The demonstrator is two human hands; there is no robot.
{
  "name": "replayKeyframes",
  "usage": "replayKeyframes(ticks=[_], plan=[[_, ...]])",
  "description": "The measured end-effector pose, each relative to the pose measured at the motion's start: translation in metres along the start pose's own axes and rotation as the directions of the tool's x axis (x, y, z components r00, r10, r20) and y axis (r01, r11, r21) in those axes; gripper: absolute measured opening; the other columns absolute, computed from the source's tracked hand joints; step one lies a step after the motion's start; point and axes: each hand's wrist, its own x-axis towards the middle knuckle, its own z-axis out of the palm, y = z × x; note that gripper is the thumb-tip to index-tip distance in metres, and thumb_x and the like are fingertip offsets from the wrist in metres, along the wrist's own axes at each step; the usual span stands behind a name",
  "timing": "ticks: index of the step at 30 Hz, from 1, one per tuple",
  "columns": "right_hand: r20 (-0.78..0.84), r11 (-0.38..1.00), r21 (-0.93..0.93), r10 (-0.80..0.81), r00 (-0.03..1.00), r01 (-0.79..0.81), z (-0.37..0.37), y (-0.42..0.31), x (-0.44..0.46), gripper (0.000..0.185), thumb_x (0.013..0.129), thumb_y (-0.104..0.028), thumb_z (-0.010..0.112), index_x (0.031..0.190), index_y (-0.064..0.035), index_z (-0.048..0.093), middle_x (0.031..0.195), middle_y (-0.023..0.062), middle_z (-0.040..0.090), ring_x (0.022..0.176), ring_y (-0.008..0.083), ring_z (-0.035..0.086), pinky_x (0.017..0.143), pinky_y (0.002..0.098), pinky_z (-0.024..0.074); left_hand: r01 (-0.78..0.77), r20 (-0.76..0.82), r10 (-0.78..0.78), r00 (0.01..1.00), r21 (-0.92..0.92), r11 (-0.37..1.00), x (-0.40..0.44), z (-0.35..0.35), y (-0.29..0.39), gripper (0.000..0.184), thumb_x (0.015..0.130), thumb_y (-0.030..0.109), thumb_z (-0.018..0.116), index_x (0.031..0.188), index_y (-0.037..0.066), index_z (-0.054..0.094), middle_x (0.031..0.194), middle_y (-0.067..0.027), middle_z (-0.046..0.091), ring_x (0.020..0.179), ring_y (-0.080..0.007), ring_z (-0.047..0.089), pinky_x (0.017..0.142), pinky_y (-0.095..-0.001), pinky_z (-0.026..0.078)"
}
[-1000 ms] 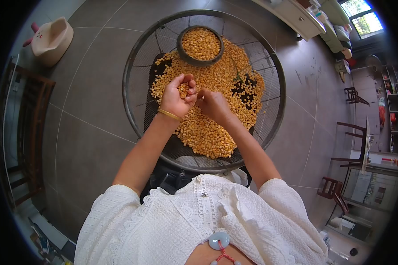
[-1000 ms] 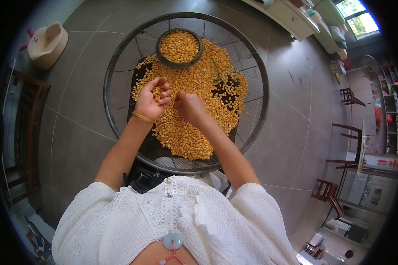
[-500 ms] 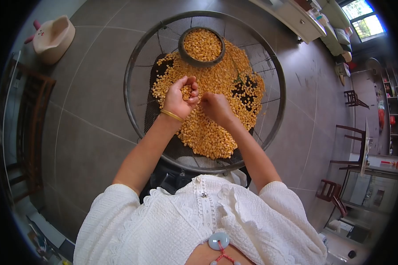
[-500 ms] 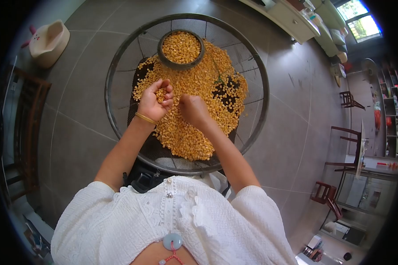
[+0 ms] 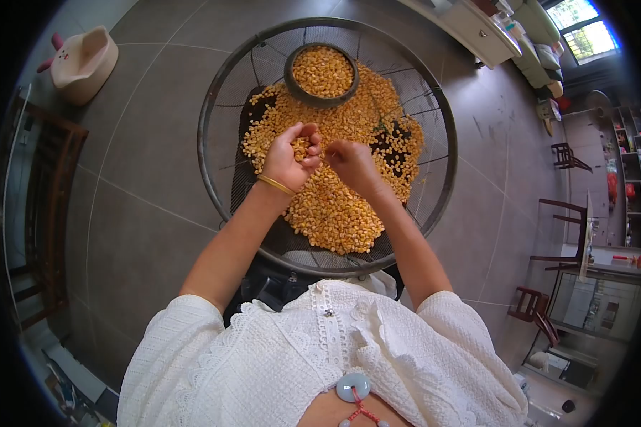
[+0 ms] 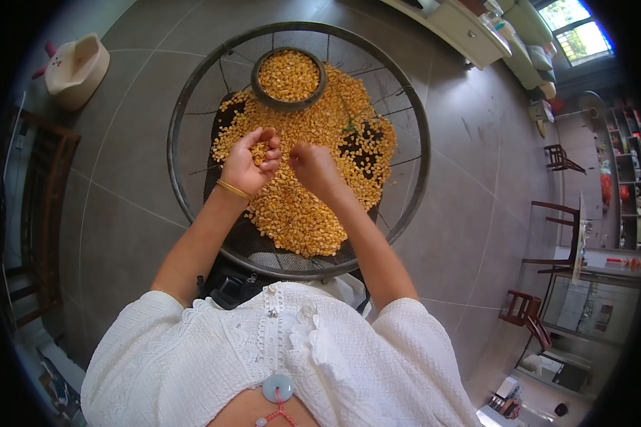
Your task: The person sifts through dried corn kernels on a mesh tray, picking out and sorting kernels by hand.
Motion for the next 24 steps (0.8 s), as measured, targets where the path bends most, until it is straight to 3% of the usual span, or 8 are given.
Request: replayKeyframes(ticks=[3,7,10,15,18,21,23,24], plan=[[0.095,0.985,-0.17,0.022,0.995,-0.005,0.028,0.013,-0.007,0.017,0.078,-0.015,0.062,0.09,-0.0034,0.063,0.081,0.0194,0.064,0.079,0.0342,0.063,0.07,0.0413,0.0507,-0.016,-0.034,0.016,0.999,-0.014,1.0,0.0,0.003,0.001,0.024,0.097,0.024,0.039,0.093,0.003,0.052,0.075,-0.0072,0.051,0.06,-0.0145,0.046,0.044,-0.0232,0.035],[0.091,0.984,-0.177,0.05,0.995,-0.034,0.018,0.009,-0.008,0.016,0.078,-0.018,0.063,0.088,-0.0055,0.064,0.079,0.0176,0.065,0.077,0.0327,0.064,0.069,0.0409,0.0507,-0.021,-0.052,0.022,0.998,0.007,1.0,-0.002,0.004,0.001,0.024,0.097,0.023,0.039,0.093,0.003,0.052,0.075,-0.0069,0.051,0.061,-0.0143,0.045,0.045,-0.0233,0.035],[-0.065,0.999,-0.047,0.019,0.998,-0.022,-0.005,0.008,-0.005,0.01,0.077,-0.018,0.066,0.083,-0.0113,0.068,0.072,0.0131,0.065,0.071,0.0283,0.064,0.066,0.0385,0.0508,-0.028,-0.047,0.029,0.998,0.017,0.999,-0.002,0.002,0.0,0.024,0.097,0.023,0.04,0.093,0.003,0.052,0.075,-0.0069,0.051,0.061,-0.0142,0.045,0.045,-0.0234,0.035],[-0.16,0.999,-0.027,0.025,0.987,-0.03,-0.04,-0.029,-0.001,0.01,0.077,-0.015,0.065,0.084,-0.0076,0.067,0.073,0.0122,0.066,0.068,0.0267,0.065,0.064,0.0353,0.0507,-0.034,-0.076,0.039,0.996,0.062,0.998,-0.003,0.006,-0.002,0.024,0.097,0.024,0.04,0.093,0.004,0.053,0.076,-0.007,0.052,0.061,-0.0139,0.045,0.047,-0.0232,0.036],[-0.232,0.965,0.235,-0.064,0.971,0.12,-0.041,-0.044,-0.002,0.01,0.077,-0.011,0.063,0.084,-0.0055,0.067,0.073,0.0127,0.066,0.067,0.0273,0.065,0.064,0.0349,0.0508,-0.017,-0.129,0.033,0.991,0.125,0.992,-0.005,0.011,-0.005,0.024,0.097,0.024,0.041,0.096,0.003,0.051,0.079,-0.007,0.052,0.064,-0.0154,0.046,0.048,-0.0245,0.039],[-0.279,0.974,0.165,-0.106,0.954,0.157,-0.034,-0.032,0.002,0.008,0.079,-0.009,0.062,0.083,-0.0038,0.067,0.073,0.0137,0.065,0.068,0.0283,0.065,0.064,0.0356,0.051,0.025,-0.121,-0.013,0.993,0.096,0.995,-0.006,0.011,-0.005,0.024,0.097,0.024,0.041,0.097,0.003,0.052,0.079,-0.007,0.052,0.064,-0.0155,0.047,0.048,-0.025,0.04],[-0.176,0.997,-0.024,-0.082,0.981,0.079,-0.016,0.006,0.007,0.009,0.08,-0.009,0.061,0.083,-0.0031,0.066,0.073,0.0155,0.065,0.068,0.0296,0.065,0.064,0.0369,0.0511,0.04,-0.012,-0.039,0.999,0.038,0.998,-0.004,0.005,-0.003,0.025,0.097,0.025,0.04,0.094,0.004,0.053,0.077,-0.0069,0.053,0.061,-0.0139,0.046,0.046,-0.0223,0.036],[-0.028,0.988,-0.141,0.056,0.998,-0.059,-0.012,0.006,0.004,0.011,0.08,-0.012,0.061,0.087,-0.0037,0.065,0.076,0.0164,0.065,0.072,0.0313,0.064,0.066,0.0396,0.0507,0.04,-0.008,-0.039,0.999,0.038,0.999,-0.003,0.003,-0.002,0.025,0.097,0.025,0.04,0.094,0.004,0.053,0.077,-0.0069,0.053,0.061,-0.0139,0.046,0.046,-0.0223,0.036]])
